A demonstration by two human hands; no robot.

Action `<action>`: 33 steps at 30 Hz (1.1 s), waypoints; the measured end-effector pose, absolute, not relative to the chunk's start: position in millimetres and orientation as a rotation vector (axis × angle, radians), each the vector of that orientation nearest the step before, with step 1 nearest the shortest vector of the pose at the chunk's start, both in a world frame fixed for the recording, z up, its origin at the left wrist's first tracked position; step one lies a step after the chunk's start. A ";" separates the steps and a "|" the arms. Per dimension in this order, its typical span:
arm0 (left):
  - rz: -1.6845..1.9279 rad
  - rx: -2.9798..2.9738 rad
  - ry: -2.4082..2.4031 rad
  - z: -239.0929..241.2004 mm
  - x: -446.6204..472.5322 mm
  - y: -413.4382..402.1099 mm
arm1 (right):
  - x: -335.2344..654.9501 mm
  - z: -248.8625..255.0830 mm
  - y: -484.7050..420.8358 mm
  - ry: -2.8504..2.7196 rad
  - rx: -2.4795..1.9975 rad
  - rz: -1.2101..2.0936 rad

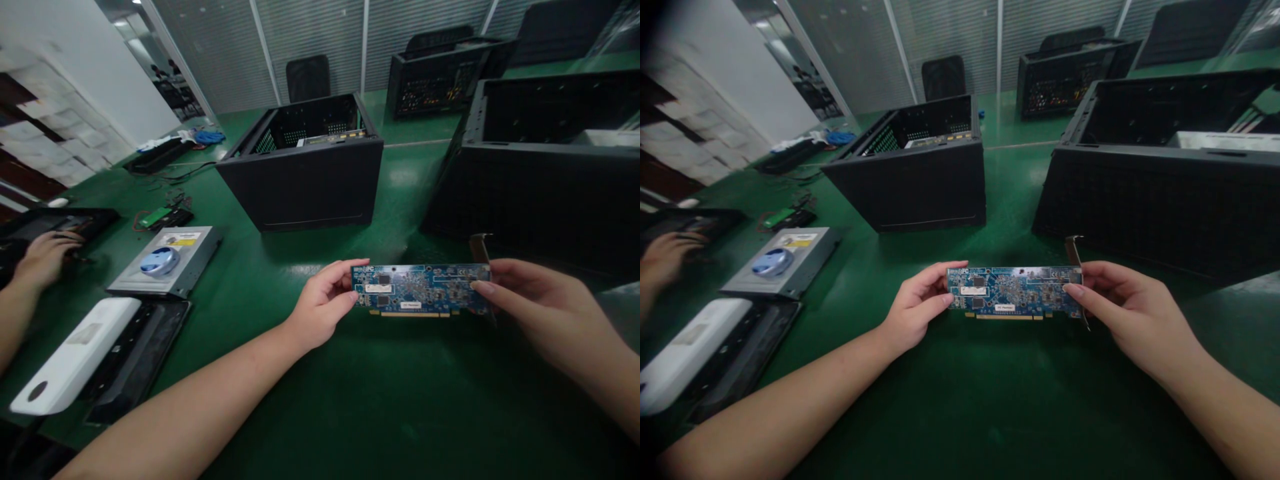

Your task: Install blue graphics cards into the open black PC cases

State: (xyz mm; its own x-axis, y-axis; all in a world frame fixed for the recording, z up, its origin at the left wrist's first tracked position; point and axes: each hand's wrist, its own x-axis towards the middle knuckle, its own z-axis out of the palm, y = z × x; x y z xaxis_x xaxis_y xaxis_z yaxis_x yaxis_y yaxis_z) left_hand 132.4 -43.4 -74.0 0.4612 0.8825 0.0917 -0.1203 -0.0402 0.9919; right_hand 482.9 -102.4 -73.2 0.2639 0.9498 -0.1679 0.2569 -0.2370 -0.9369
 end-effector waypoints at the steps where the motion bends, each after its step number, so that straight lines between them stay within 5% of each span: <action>1: 0.948 1.374 0.735 -75.1 132.1 -43.3 | 483.0 -73.8 -102.5 -1.142 -1.681 0.990; 33: 1.114 1.863 0.868 -79.1 129.6 -38.4 | 474.5 -78.1 -98.5 -1.454 -1.554 0.645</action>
State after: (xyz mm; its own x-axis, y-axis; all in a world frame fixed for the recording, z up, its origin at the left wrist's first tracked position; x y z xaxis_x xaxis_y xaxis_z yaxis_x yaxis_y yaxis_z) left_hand 129.6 -38.4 -79.1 0.3821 0.8443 0.3758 0.1581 -0.4604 0.8735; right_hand 474.5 -98.5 -78.1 0.1776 0.9649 0.1936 0.5044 0.0796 -0.8598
